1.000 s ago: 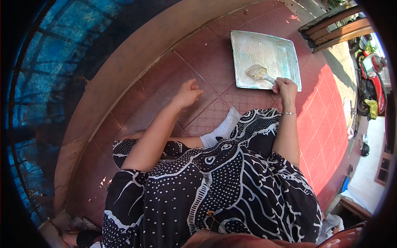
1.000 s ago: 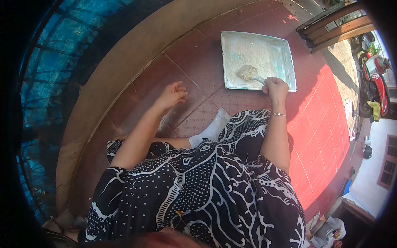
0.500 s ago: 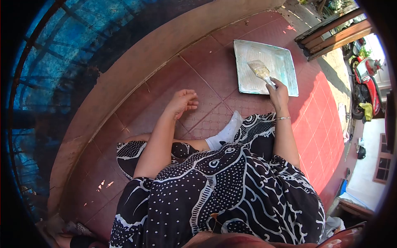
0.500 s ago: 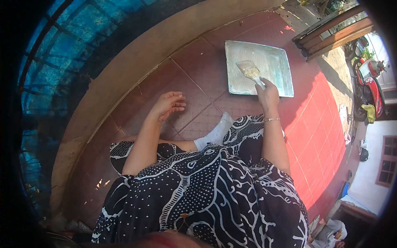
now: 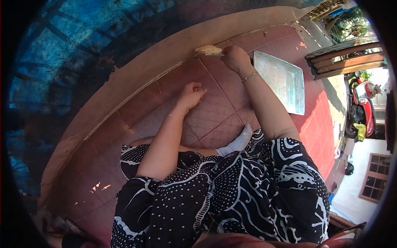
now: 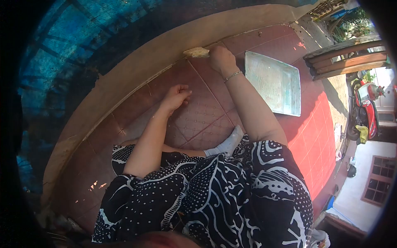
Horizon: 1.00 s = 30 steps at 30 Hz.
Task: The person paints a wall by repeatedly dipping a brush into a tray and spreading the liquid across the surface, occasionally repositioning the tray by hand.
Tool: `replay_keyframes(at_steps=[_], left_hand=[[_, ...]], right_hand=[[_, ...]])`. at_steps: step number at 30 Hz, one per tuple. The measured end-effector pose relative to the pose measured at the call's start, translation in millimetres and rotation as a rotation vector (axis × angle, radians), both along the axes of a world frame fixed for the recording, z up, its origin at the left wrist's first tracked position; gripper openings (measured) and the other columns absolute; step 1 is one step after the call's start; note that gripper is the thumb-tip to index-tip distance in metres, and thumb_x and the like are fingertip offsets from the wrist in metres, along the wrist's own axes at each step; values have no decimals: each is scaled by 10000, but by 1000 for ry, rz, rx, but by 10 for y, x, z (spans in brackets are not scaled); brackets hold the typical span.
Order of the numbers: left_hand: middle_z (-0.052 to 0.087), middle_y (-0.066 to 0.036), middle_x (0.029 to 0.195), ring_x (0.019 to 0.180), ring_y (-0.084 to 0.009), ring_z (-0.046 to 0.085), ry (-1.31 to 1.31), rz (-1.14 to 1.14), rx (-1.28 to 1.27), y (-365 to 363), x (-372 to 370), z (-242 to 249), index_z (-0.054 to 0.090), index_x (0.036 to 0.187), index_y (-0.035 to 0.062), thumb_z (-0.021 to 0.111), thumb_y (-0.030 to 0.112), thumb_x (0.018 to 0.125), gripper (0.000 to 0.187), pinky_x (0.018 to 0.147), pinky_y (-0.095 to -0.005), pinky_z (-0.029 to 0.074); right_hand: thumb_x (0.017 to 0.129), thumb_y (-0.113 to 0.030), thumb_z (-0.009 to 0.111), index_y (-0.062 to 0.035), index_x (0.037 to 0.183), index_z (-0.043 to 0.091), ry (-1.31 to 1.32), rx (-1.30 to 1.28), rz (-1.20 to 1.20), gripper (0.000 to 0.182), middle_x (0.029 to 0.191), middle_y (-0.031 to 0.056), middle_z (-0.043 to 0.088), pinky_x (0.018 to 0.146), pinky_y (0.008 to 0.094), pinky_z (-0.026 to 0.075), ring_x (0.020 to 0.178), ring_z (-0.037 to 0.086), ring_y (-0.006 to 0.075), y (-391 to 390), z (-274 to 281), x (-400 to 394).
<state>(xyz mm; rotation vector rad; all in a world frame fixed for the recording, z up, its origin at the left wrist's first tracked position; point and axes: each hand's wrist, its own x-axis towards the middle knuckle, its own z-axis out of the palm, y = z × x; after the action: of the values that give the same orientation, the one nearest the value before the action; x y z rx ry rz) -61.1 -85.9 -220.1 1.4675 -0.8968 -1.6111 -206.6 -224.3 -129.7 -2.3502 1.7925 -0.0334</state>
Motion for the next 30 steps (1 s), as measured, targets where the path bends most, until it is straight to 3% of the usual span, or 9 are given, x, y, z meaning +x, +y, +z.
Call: replay_keyframes(at_steps=[2, 4, 7, 9, 15, 19, 27, 29, 30], left_hand=[[585, -76, 874, 661, -104, 534, 33, 50, -20, -7, 9, -6, 473, 1165, -56, 648, 175, 793, 471, 551, -245, 437], [577, -80, 949, 777, -122, 568, -10, 10, -6, 7, 11, -8, 485, 1141, -44, 618, 175, 822, 409, 628, -253, 473], [573, -72, 940, 759, -114, 556, -134, -11, -63, 21, -27, -87, 483, 1142, -39, 622, 179, 819, 413, 621, -251, 468], [572, -71, 935, 755, -114, 554, -126, -15, -72, 21, -35, -100, 481, 1147, -39, 624, 179, 817, 421, 619, -250, 466], [570, -74, 930, 734, -118, 551, -195, -71, -59, -28, -131, -185, 473, 1169, -40, 631, 176, 806, 451, 608, -255, 462], [572, -76, 925, 718, -122, 551, -256, -68, -28, -8, -66, -257, 475, 1171, -41, 633, 174, 800, 457, 593, -258, 457], [587, -78, 922, 730, -113, 556, -202, -51, -75, -65, -143, -315, 486, 1165, -38, 637, 172, 798, 448, 587, -251, 453], [590, -76, 919, 731, -110, 555, -203, -85, -80, -51, -198, -298, 486, 1165, -36, 636, 172, 799, 447, 587, -249, 453], [599, -117, 969, 836, -175, 575, -180, -92, -34, -41, -203, -274, 508, 1147, -41, 656, 188, 780, 458, 699, -280, 461]], right_hand=[[741, -260, 627, -60, 1014, 656, -4, -21, 8, 339, 938, 167, 646, 803, 382, 467, 905, 610, 325, -70, -2, 117], [737, -265, 631, -56, 1005, 658, -8, -42, 12, 341, 920, 165, 649, 796, 381, 470, 897, 613, 321, -58, 57, 109], [764, -230, 577, -50, 961, 664, -250, -122, 76, 281, 997, 177, 626, 785, 402, 475, 916, 604, 331, 173, 492, -94], [757, -233, 590, -72, 965, 669, -431, -96, -83, 275, 980, 167, 633, 787, 395, 473, 905, 605, 325, 365, 743, -198], [739, -284, 641, -84, 967, 666, -10, -42, 107, 304, 896, 163, 645, 769, 390, 473, 874, 613, 317, 353, 107, -22], [747, -263, 626, -107, 972, 666, 6, -36, 153, 277, 915, 161, 642, 780, 392, 472, 879, 609, 317, 82, -288, 181], [750, -272, 589, -106, 923, 678, -341, -127, 20, 256, 900, 159, 647, 777, 396, 475, 910, 605, 318, 430, 690, -28], [749, -276, 590, -107, 925, 678, -197, -72, 45, 259, 904, 157, 646, 781, 397, 474, 909, 605, 317, 478, 596, 22], [748, -280, 591, -108, 927, 677, -59, -14, 82, 263, 907, 156, 646, 784, 398, 473, 909, 605, 316, 503, 509, 82]])
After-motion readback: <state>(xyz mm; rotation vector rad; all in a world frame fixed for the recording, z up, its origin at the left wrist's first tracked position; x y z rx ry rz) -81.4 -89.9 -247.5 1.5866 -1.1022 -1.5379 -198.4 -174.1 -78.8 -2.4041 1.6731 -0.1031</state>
